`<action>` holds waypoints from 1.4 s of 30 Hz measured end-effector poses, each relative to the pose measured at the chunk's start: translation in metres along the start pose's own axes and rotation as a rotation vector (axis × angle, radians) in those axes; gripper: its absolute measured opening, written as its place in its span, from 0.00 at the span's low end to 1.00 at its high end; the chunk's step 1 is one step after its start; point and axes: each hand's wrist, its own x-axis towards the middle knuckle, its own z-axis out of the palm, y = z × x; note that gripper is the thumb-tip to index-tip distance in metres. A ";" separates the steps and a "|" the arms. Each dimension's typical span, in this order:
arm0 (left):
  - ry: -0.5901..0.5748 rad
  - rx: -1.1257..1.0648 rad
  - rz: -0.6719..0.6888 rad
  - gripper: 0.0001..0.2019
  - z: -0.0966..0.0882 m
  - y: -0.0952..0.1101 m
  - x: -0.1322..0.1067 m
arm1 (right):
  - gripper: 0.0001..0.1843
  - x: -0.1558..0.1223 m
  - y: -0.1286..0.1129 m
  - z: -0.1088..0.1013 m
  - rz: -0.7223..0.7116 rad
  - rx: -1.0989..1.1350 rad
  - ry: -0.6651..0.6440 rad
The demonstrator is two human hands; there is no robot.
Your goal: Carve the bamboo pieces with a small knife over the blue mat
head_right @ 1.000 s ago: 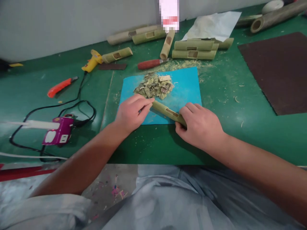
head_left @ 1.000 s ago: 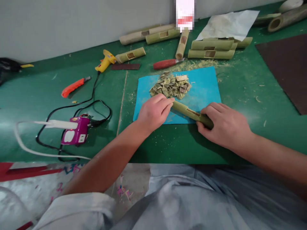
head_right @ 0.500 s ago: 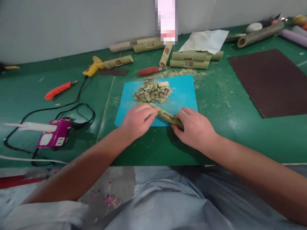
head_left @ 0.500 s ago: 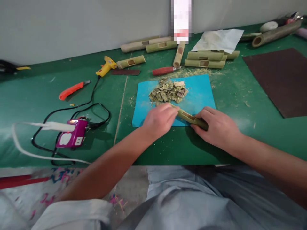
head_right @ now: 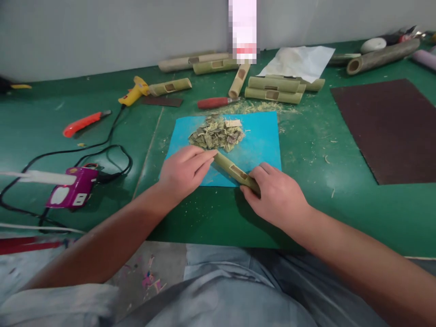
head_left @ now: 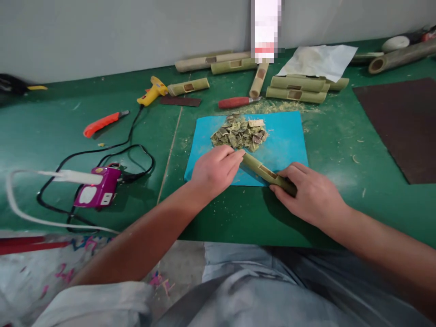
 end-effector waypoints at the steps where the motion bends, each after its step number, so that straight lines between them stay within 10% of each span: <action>1: -0.030 -0.007 -0.021 0.12 0.002 0.001 0.000 | 0.10 0.000 0.000 0.000 -0.001 -0.004 0.006; 23: -0.173 0.085 0.277 0.15 0.003 0.021 -0.001 | 0.11 -0.002 -0.005 0.001 -0.079 -0.109 0.085; 42: -0.189 -0.029 0.056 0.14 -0.003 -0.016 0.011 | 0.11 -0.002 -0.007 -0.001 0.008 -0.075 0.090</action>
